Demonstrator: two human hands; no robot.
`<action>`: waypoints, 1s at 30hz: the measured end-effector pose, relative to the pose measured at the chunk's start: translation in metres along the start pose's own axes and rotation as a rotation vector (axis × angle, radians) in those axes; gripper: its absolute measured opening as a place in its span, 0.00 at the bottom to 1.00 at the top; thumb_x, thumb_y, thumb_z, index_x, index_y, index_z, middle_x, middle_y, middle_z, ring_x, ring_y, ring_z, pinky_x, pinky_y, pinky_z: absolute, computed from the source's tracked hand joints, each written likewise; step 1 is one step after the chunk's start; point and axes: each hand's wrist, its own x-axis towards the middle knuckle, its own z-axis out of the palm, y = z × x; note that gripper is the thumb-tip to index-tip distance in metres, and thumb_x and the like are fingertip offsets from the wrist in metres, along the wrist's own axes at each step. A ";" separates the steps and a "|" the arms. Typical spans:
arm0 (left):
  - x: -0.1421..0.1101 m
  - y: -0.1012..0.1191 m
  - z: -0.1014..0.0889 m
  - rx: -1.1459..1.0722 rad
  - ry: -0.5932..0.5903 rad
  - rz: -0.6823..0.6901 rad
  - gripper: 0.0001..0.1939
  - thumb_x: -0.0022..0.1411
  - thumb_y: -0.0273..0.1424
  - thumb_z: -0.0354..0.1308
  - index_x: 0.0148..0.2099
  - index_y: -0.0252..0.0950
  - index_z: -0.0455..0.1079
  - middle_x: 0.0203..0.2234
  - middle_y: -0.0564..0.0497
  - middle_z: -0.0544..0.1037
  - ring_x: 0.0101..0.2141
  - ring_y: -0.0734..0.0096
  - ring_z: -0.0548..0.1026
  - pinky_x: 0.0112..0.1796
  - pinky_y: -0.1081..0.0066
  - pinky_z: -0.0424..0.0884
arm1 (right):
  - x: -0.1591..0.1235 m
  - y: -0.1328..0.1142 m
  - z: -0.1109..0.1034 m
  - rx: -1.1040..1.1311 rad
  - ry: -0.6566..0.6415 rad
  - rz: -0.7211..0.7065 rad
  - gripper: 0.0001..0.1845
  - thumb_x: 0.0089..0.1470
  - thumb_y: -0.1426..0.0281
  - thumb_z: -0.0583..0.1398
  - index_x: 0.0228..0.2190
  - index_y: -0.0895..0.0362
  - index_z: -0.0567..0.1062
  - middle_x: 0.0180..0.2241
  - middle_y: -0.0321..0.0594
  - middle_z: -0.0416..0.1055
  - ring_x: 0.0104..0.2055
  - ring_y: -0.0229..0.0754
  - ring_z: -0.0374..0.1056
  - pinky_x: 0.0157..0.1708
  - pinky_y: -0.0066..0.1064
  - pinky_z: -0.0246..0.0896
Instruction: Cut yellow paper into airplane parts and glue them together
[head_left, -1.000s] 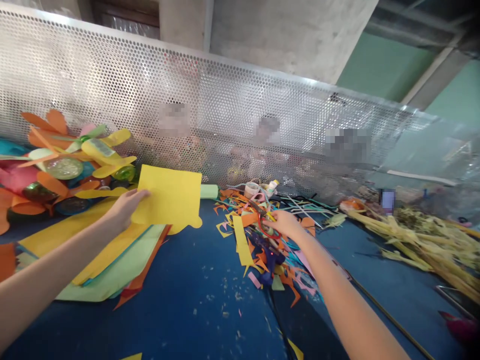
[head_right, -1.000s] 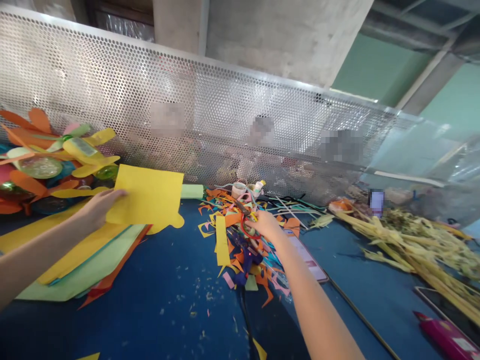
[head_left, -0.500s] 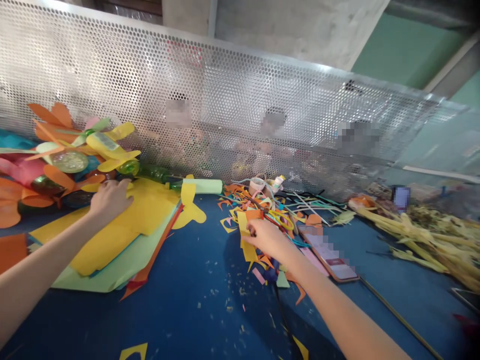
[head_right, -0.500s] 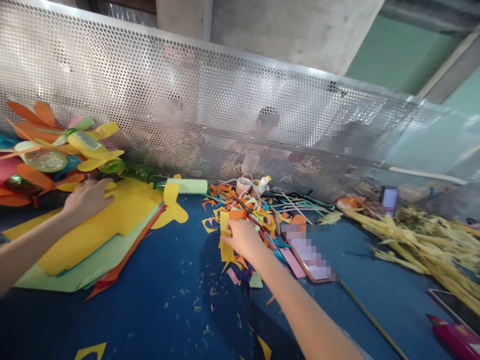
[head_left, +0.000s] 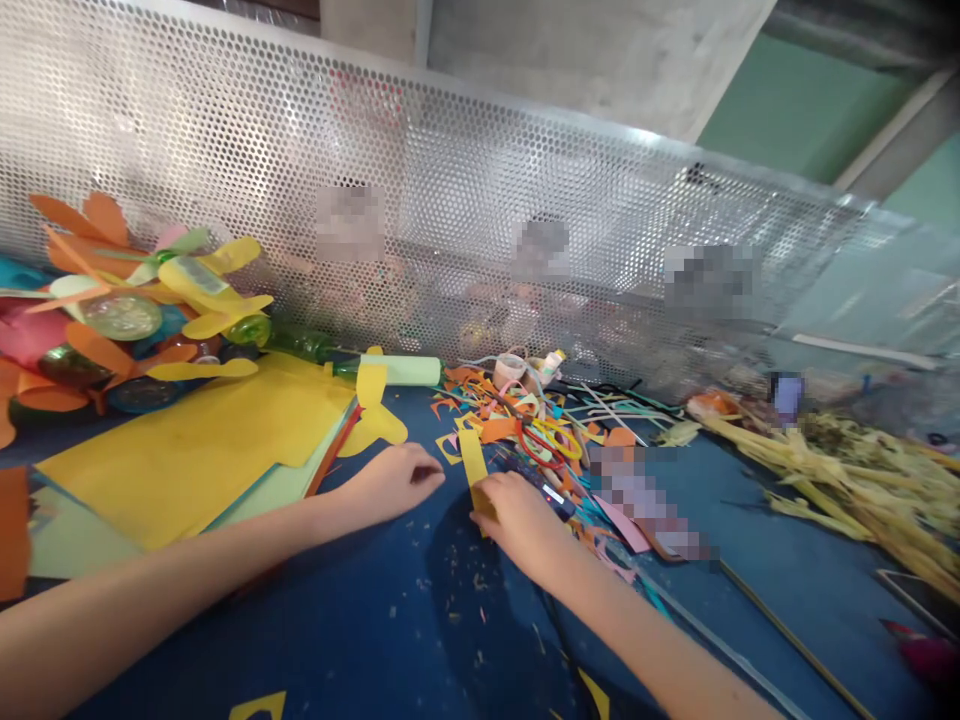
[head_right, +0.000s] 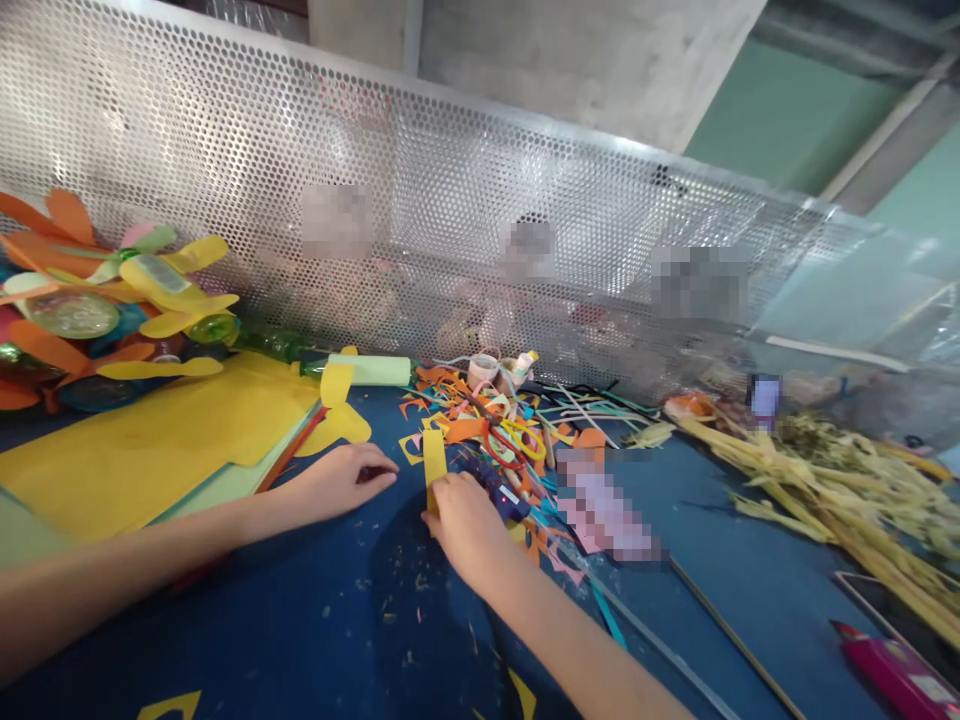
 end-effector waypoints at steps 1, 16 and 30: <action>0.002 0.002 0.006 -0.004 0.009 0.006 0.13 0.58 0.33 0.50 0.36 0.36 0.75 0.28 0.49 0.77 0.30 0.69 0.73 0.34 0.72 0.67 | -0.006 -0.002 0.001 0.023 0.012 -0.021 0.10 0.50 0.72 0.59 0.37 0.60 0.73 0.36 0.45 0.73 0.42 0.47 0.66 0.42 0.34 0.59; -0.001 0.002 0.019 -0.763 0.106 -0.279 0.15 0.58 0.40 0.53 0.43 0.35 0.63 0.28 0.50 0.77 0.33 0.64 0.76 0.37 0.67 0.70 | -0.022 -0.017 0.008 0.347 0.406 -0.275 0.15 0.56 0.76 0.51 0.44 0.54 0.68 0.38 0.42 0.72 0.41 0.42 0.68 0.43 0.38 0.65; -0.004 0.003 0.026 -1.190 -0.068 -0.321 0.16 0.55 0.37 0.59 0.44 0.33 0.68 0.32 0.47 0.78 0.32 0.66 0.76 0.36 0.66 0.71 | -0.020 -0.008 0.012 0.391 0.451 -0.346 0.07 0.53 0.71 0.58 0.36 0.52 0.74 0.34 0.40 0.65 0.38 0.41 0.63 0.38 0.35 0.63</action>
